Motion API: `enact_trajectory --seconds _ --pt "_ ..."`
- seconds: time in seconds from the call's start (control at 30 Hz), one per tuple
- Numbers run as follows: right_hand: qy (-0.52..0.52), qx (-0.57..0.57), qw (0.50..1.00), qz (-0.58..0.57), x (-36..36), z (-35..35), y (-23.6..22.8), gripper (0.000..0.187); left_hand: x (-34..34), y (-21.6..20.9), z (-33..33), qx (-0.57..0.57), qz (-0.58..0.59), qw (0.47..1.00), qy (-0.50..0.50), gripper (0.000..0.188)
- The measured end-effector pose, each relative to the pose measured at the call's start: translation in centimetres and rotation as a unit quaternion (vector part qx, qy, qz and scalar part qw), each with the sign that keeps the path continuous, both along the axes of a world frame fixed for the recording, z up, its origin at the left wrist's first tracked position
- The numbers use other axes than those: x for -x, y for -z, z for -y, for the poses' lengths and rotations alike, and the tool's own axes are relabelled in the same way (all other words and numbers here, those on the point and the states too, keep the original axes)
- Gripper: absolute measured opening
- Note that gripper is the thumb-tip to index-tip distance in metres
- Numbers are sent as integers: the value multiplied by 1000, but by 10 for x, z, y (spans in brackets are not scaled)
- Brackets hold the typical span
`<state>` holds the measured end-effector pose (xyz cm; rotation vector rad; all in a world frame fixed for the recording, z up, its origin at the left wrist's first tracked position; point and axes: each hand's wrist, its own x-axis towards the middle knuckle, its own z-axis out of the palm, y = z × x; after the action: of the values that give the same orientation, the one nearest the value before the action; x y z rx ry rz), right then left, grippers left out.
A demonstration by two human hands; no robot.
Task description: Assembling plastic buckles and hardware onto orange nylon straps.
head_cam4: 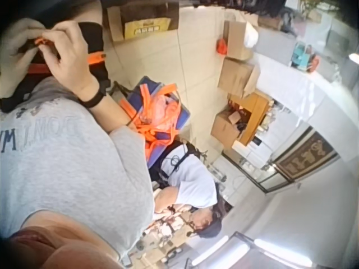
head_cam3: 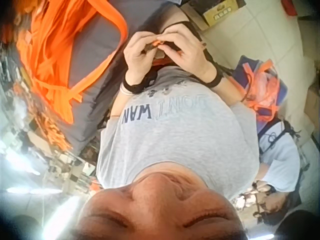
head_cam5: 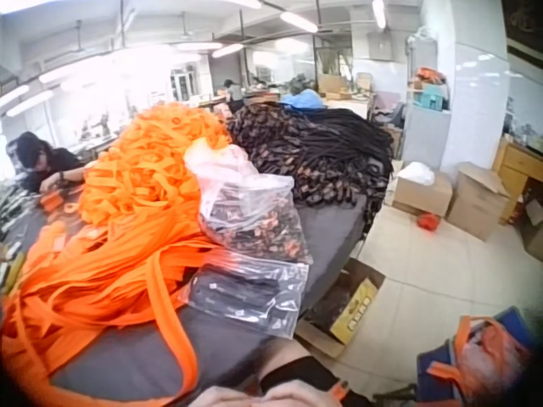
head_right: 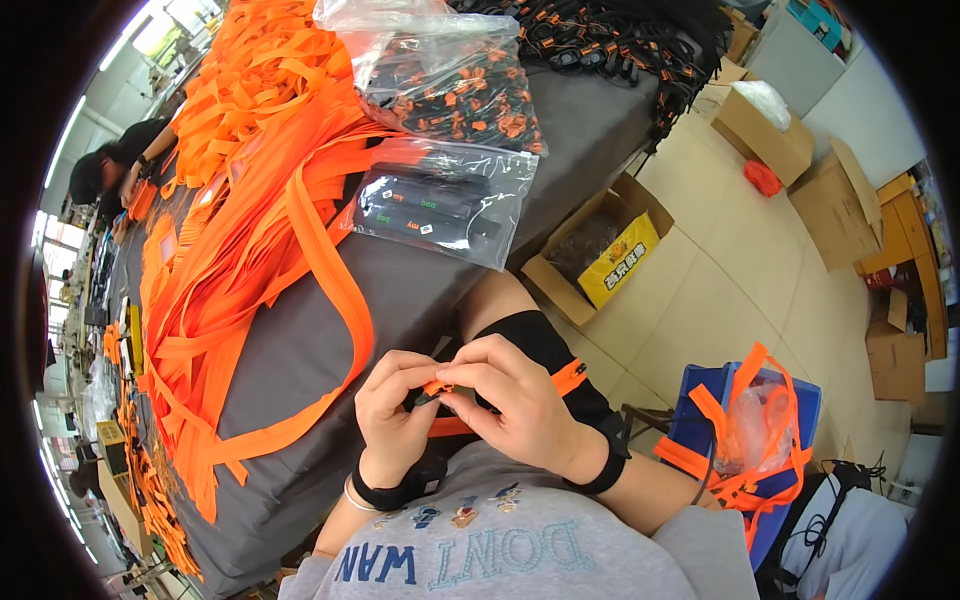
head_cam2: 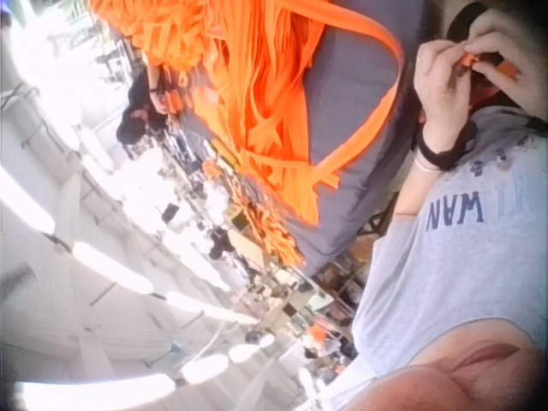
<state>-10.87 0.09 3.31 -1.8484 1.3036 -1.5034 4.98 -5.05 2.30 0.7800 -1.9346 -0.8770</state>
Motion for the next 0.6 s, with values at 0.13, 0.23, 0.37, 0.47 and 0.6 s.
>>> enact_trajectory --seconds 0.13,0.23,0.37,0.47,0.6 --pt "-16 -40 998 46 3 0 -2 23 -1 2 -2 -62 -25 998 7 27" --pt "-27 -49 996 72 3 1 -3 23 -1 3 -3 -91 -48 994 22 25" --pt "-23 -49 996 66 2 0 -3 22 -1 6 -3 -106 -70 992 25 26" --pt "-11 -68 996 49 1 -2 -7 21 -1 8 -3 -91 -69 993 18 29" --pt "-16 -88 994 66 5 -2 -10 21 1 4 -2 -104 -68 992 29 29"
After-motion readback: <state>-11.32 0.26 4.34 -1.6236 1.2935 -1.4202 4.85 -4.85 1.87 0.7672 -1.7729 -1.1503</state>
